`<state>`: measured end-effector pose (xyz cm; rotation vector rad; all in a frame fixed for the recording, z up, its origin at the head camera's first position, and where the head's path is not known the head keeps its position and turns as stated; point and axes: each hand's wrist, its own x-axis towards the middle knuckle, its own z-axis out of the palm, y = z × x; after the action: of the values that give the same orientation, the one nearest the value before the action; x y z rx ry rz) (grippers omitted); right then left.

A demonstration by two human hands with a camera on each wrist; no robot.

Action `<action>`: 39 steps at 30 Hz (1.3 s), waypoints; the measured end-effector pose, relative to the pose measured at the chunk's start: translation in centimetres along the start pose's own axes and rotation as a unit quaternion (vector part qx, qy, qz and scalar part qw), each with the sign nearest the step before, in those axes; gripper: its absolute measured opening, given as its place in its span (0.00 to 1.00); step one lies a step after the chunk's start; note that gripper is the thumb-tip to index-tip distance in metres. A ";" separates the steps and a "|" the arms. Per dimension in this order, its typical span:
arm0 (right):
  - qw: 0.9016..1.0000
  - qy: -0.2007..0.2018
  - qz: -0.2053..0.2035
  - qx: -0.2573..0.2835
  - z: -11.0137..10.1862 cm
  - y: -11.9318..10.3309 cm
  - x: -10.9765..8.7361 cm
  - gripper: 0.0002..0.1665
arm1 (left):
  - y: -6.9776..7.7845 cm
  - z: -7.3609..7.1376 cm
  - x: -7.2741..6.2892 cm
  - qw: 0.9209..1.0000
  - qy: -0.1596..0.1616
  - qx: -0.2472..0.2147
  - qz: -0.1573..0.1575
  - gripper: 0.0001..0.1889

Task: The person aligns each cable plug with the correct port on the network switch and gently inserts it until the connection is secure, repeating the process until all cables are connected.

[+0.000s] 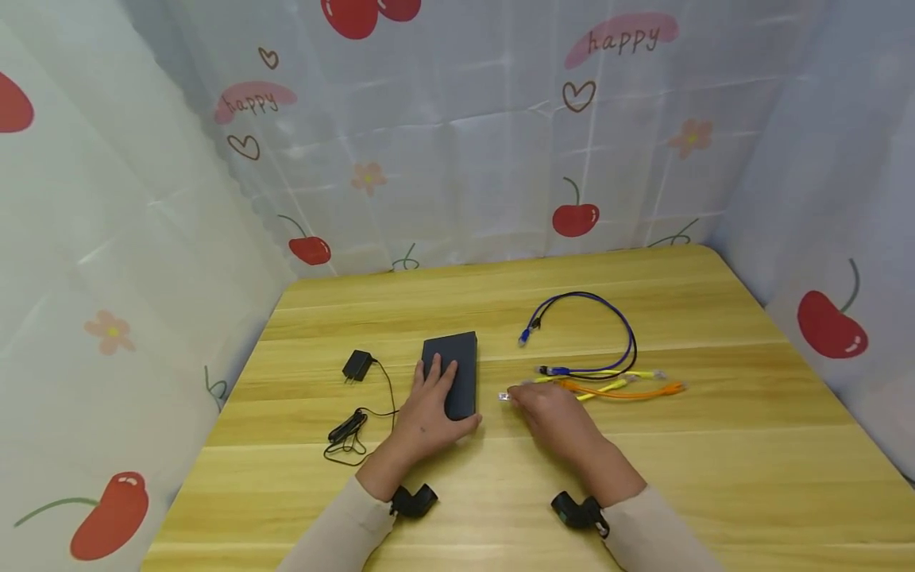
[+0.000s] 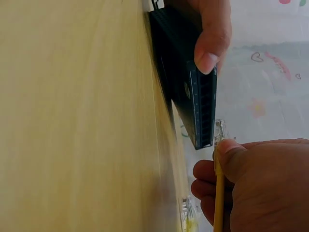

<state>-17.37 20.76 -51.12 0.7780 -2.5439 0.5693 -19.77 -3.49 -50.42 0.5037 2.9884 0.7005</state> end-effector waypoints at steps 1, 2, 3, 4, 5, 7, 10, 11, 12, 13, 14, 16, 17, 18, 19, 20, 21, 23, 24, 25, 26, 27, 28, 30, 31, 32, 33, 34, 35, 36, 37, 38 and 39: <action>1.000 -0.001 -0.006 0.000 0.1 -0.1 0.1 0.10 | 0.0 0.0 0.0 1.000 0.001 -0.001 0.000 0.53; 1.000 0.000 -0.012 0.002 0.2 -0.3 0.2 0.10 | 0.0 0.0 0.0 1.000 0.001 -0.002 0.000 0.53; 1.000 0.000 -0.019 0.001 0.3 -0.4 0.3 0.11 | 0.0 0.0 0.0 1.000 0.002 -0.003 0.000 0.53; 1.000 0.001 -0.024 0.000 0.3 -0.5 0.4 0.11 | 0.0 0.0 0.0 1.000 0.002 -0.005 0.001 0.52; 1.000 0.002 -0.030 -0.001 0.4 -0.7 0.4 0.10 | 0.0 0.0 0.0 1.000 0.002 -0.008 0.002 0.52; 0.999 0.000 -0.040 -0.002 0.6 -1.0 0.6 0.11 | 0.0 -0.1 0.0 1.000 0.002 -0.010 0.004 0.53; 0.999 -0.006 -0.045 -0.002 0.8 -1.4 0.8 0.10 | 0.0 -0.1 0.0 1.000 0.002 -0.006 0.006 0.53; 0.999 -0.010 -0.048 -0.005 0.8 -1.5 0.9 0.10 | 0.0 -0.1 0.0 1.000 0.002 -0.004 0.006 0.53; 0.999 -0.013 -0.048 -0.005 0.9 -1.6 1.0 0.10 | 0.0 -0.1 0.0 1.000 0.003 -0.001 0.006 0.54; 0.999 -0.017 -0.049 -0.004 0.9 -1.8 1.0 0.10 | 0.0 -0.1 0.1 1.000 0.004 -0.001 0.006 0.54; 0.999 -0.021 -0.050 -0.004 0.9 -1.9 1.1 0.09 | 0.0 -0.1 0.1 1.000 0.004 0.000 0.006 0.55; 0.998 -0.030 -0.050 -0.002 0.9 -2.1 1.1 0.10 | 0.0 0.0 0.1 1.000 0.004 -0.001 0.005 0.56; 0.998 -0.035 -0.050 0.000 0.9 -2.3 1.1 0.10 | 0.0 0.0 0.1 1.000 0.003 -0.001 0.003 0.57; 0.998 -0.038 -0.050 0.003 0.9 -2.4 1.2 0.10 | 0.0 0.0 0.1 1.000 0.002 -0.002 0.001 0.57; 0.998 -0.042 -0.049 0.005 0.9 -2.5 1.2 0.10 | 0.0 0.1 0.1 1.000 0.000 -0.002 -0.001 0.58; 0.998 -0.044 -0.050 0.006 0.9 -2.6 1.2 0.10 | 0.0 0.1 0.1 1.000 -0.002 -0.002 -0.003 0.58; 0.998 -0.047 -0.049 0.008 1.0 -2.7 1.2 0.09 | 0.0 0.1 0.1 1.000 -0.003 -0.002 -0.005 0.59; 0.998 -0.049 -0.048 0.009 1.0 -2.8 1.3 0.09 | 0.0 0.2 0.2 1.000 -0.004 0.000 -0.007 0.59; 0.998 -0.049 -0.048 0.010 1.0 -2.9 1.3 0.09 | 0.0 0.2 0.2 1.000 -0.004 0.002 -0.008 0.59; 0.998 -0.051 -0.048 0.010 1.1 -2.9 1.4 0.08 | 0.0 0.2 0.2 1.000 -0.004 0.004 -0.007 0.59; 0.997 -0.052 -0.049 0.011 1.1 -2.9 1.4 0.08 | 0.0 0.2 0.2 1.000 -0.004 0.007 -0.007 0.60; 0.997 -0.055 -0.050 0.013 1.1 -3.0 1.4 0.08 | 0.0 0.2 0.2 1.000 -0.004 0.009 -0.007 0.60; 0.997 -0.057 -0.050 0.014 1.2 -3.0 1.5 0.08 | 0.0 0.2 0.2 1.000 -0.005 0.010 -0.007 0.60; 0.997 -0.063 -0.051 0.013 1.2 -3.0 1.5 0.07 | 0.1 0.1 0.2 1.000 -0.006 0.012 -0.006 0.61; 0.996 -0.067 -0.050 0.013 1.2 -3.0 1.6 0.07 | 0.1 0.1 0.2 1.000 -0.006 0.012 -0.005 0.61; 0.996 -0.070 -0.049 0.013 1.2 -3.1 1.6 0.07 | 0.1 0.1 0.1 1.000 -0.006 0.012 -0.005 0.60; 0.996 -0.074 -0.047 0.011 1.2 -3.1 1.6 0.07 | 0.1 0.1 0.1 1.000 -0.005 0.011 -0.005 0.60; 0.996 -0.077 -0.044 0.010 1.3 -3.1 1.6 0.07 | 0.1 0.0 0.1 1.000 -0.005 0.012 -0.004 0.60; 0.996 -0.082 -0.041 0.009 1.3 -3.1 1.7 0.08 | 0.1 0.0 0.1 1.000 -0.003 0.014 -0.003 0.60; 0.996 -0.086 -0.038 0.009 1.3 -3.2 1.7 0.08 | 0.1 0.0 0.1 1.000 -0.002 0.015 -0.002 0.60; 0.995 -0.091 -0.033 0.009 1.2 -3.2 1.7 0.08 | 0.2 0.0 0.1 1.000 0.000 0.016 -0.002 0.60; 0.995 -0.094 -0.030 0.009 1.2 -3.3 1.7 0.08 | 0.2 0.1 0.1 1.000 0.001 0.018 -0.001 0.60; 0.995 -0.098 -0.027 0.008 1.2 -3.3 1.8 0.09 | 0.2 0.1 0.1 1.000 0.002 0.018 -0.001 0.60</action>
<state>-17.04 16.89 -50.38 0.9473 -2.6883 0.5208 -19.80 -3.23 -50.39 0.5003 3.0104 0.6482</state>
